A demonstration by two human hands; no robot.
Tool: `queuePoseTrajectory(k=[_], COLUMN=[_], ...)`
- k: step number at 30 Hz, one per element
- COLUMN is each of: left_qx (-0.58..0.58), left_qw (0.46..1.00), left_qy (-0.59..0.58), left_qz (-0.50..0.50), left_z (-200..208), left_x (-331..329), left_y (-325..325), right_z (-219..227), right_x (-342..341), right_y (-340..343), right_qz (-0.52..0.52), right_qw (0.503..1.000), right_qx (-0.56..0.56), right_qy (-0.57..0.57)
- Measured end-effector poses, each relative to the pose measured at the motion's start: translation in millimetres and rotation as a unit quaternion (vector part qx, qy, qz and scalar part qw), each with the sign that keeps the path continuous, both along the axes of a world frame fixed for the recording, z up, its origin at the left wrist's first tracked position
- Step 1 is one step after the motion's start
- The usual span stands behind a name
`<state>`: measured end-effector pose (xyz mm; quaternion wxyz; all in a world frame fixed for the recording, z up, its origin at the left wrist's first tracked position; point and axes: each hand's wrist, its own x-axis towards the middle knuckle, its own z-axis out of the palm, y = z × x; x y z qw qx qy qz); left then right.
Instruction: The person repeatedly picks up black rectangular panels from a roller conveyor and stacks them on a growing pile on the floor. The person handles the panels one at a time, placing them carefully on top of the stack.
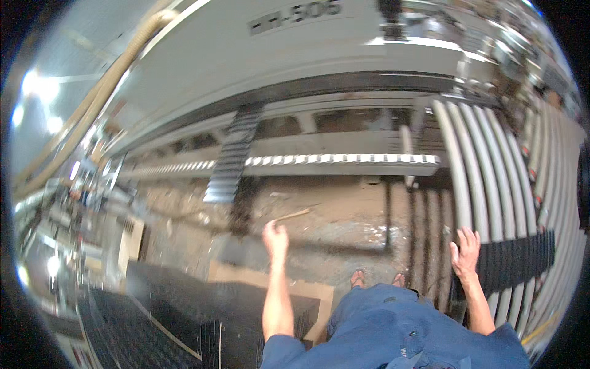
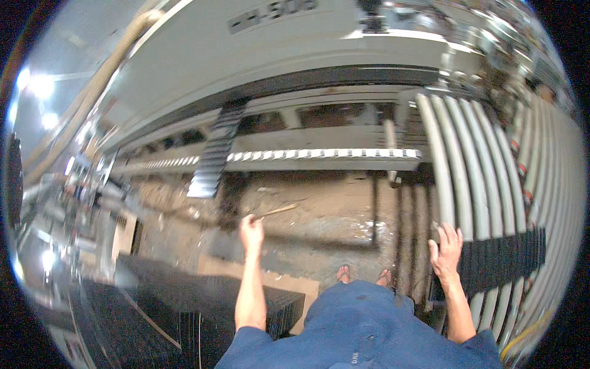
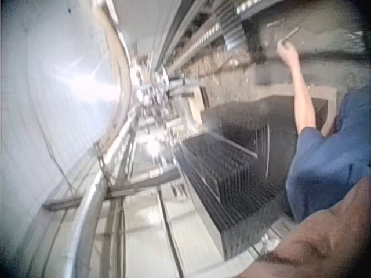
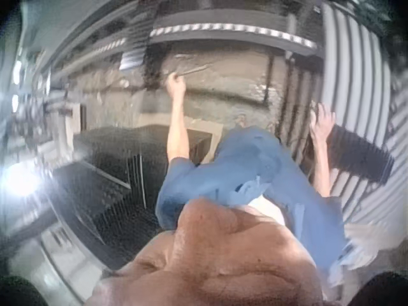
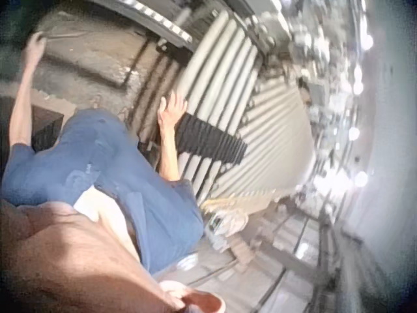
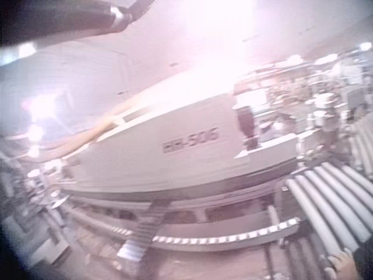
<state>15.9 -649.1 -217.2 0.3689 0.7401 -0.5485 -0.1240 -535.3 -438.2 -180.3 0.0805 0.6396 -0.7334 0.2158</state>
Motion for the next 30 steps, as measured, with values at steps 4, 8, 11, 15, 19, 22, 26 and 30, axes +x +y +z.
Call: queuePoseTrajectory(k=[4,8,11,15,19,22,26,30], left_qx=[-0.08,-0.057,0.044,0.121,0.137,0.104,0.007,-0.033], left_qw=[0.99,0.973,0.976,0.957,0.956,0.938,0.939,0.937], left_qy=[-0.116,-0.222,-0.209,-0.25,-0.233,-0.301,-0.284,-0.235], left_qz=[-0.005,-0.038,-0.04,-0.082,-0.116,-0.137,-0.197,-0.255], left_z=[21.7,26.6,41.9,43.8,21.0,15.0,11.0,16.4], left_x=[17.4,18.2,6.9,-14.8,-27.1,-61.1,-84.2,-86.1], left_y=[-26.6,-56.3,-77.0,-94.1,-96.0,-77.9,-60.9,-59.5], right_z=[8.7,-7.5,-3.4,-1.6,-5.3,-6.0,-5.3,-1.3], right_x=[-1.6,-17.7,-13.3,-10.7,-6.7,-6.6,-4.9,-9.4], right_y=[17.4,47.9,61.5,81.1,99.9,108.4,108.6,103.6], right_qz=[-0.062,-0.119,-0.155,-0.207,-0.228,-0.232,-0.232,-0.232], right_qw=[0.997,0.993,0.988,0.978,0.972,0.971,0.971,0.971], right_qx=[0.038,0.022,0.013,0.019,0.026,0.03,0.032,0.036], right_qy=[0.015,0.016,-0.006,-0.029,-0.043,-0.049,-0.039,-0.034])
